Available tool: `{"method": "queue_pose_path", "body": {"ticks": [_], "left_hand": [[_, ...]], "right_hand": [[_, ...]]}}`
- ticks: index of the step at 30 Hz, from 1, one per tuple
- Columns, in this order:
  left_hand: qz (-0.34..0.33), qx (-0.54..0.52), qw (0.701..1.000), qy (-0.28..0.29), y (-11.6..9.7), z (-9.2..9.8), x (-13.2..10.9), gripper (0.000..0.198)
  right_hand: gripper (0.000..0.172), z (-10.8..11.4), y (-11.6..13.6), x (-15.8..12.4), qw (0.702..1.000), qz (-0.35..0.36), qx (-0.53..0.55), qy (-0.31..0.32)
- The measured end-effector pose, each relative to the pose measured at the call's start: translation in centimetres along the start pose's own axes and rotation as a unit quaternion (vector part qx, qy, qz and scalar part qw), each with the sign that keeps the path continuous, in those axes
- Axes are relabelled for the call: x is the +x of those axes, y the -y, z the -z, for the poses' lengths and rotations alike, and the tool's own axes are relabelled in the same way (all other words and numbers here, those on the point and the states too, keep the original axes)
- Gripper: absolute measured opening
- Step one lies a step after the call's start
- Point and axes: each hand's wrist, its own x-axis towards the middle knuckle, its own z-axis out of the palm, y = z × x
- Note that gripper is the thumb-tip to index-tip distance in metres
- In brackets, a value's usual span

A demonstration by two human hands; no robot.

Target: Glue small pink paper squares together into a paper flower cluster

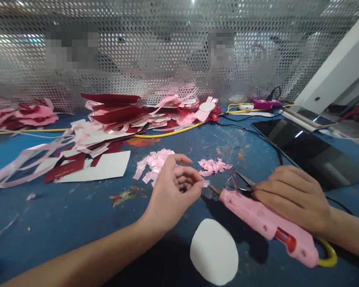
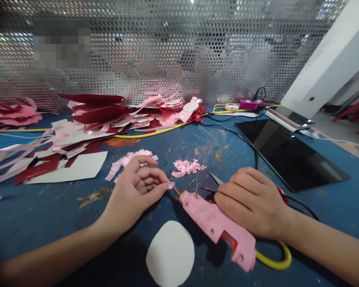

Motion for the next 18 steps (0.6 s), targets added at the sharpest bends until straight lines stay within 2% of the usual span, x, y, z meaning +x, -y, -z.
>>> {"method": "queue_pose_path", "body": {"ticks": [9,14,16,18], "left_hand": [[0.005,0.004,1.0,-0.006,-0.12,-0.04,0.01,0.038],[0.006,0.0,1.0,-0.008,-0.12,-0.08,0.04,0.037],[0.009,-0.003,1.0,-0.007,-0.11,-0.06,0.04,0.038],[0.015,-0.002,1.0,-0.007,-0.15,-0.06,0.03,0.038]], "right_hand": [[0.022,-0.21,-0.28,-0.35,1.0,-0.009,0.004,-0.012],[0.019,0.03,-0.31,-0.48,0.996,-0.033,0.065,-0.05],[0.016,0.19,-0.34,-0.25,0.989,-0.091,0.101,-0.056],[0.008,0.21,-0.59,0.06,0.972,-0.204,0.108,-0.055]]}}
